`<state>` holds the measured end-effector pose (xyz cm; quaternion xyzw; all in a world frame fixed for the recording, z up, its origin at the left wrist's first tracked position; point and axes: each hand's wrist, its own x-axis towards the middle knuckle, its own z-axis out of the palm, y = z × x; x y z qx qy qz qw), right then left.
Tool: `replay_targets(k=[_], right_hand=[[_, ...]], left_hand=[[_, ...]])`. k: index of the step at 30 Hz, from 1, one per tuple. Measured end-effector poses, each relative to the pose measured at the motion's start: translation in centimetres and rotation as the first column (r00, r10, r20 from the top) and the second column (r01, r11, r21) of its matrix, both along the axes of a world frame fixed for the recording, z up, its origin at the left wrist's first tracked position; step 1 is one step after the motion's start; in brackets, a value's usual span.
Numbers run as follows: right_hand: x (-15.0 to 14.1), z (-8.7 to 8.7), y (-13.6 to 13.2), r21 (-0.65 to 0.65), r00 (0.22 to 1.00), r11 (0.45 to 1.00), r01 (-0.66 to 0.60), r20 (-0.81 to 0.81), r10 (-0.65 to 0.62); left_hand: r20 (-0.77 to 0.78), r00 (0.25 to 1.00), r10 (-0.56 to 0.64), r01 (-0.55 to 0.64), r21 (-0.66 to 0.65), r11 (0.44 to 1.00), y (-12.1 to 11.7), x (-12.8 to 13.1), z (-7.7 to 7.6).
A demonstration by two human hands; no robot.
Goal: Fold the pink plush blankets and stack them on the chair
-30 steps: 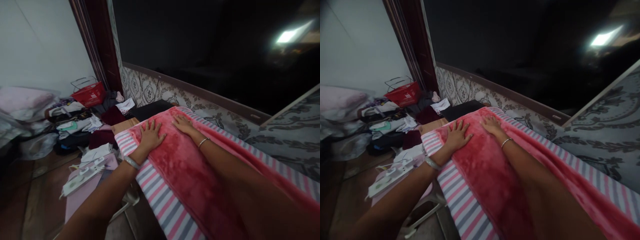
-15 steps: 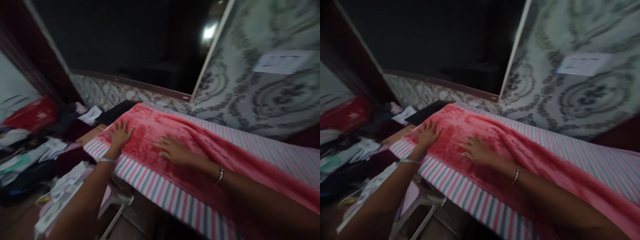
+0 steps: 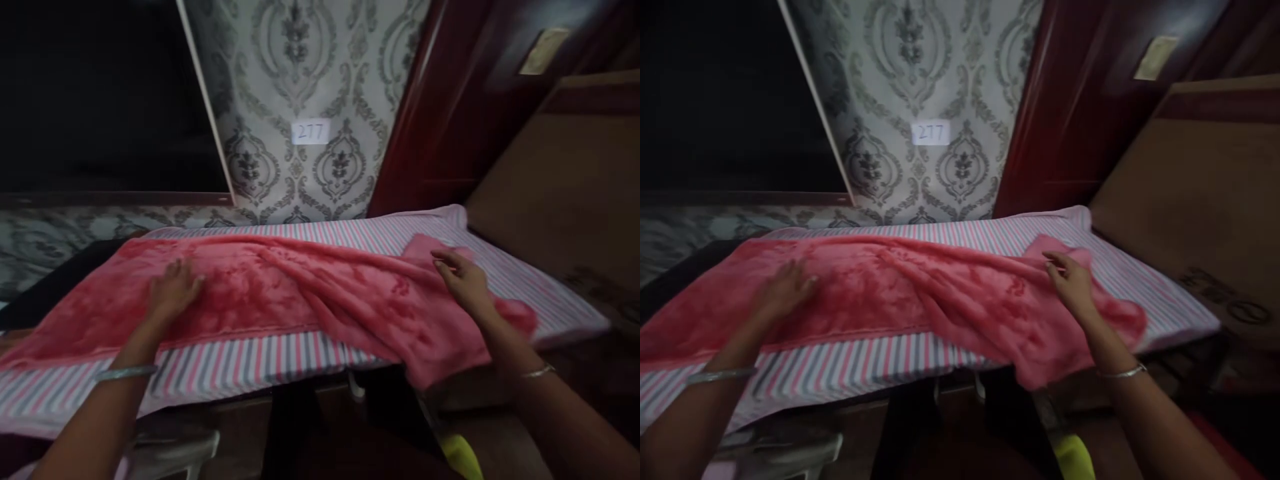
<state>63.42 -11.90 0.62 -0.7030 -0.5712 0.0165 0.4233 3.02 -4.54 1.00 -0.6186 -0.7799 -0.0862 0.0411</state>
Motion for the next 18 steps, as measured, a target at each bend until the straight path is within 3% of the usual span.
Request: replay_targets(k=[3,7,12,18], right_hand=[[6.3,-1.7,-2.5,0.038,0.989,0.988,0.151,-0.01,-0.151],[12.8,-4.3,-5.2,0.055,0.958,0.956,0.288,-0.032,-0.287],[17.6,-7.2,-7.6,0.011,0.885,0.887,0.461,-0.081,-0.459],[19.6,-8.1,-7.6,-0.15,0.889,0.915,0.375,-0.223,-0.4]], left_hand=[[0.044,0.97,-0.239,0.242,-0.078,0.967,0.6,7.6,-1.2],[0.022,0.936,-0.352,0.353,-0.041,0.935,0.5,13.5,-3.4],[-0.062,0.935,-0.35,0.35,-0.006,0.937,0.9,15.2,-5.3],[-0.056,0.94,-0.336,0.335,-0.021,0.942,1.6,14.7,-5.4]])
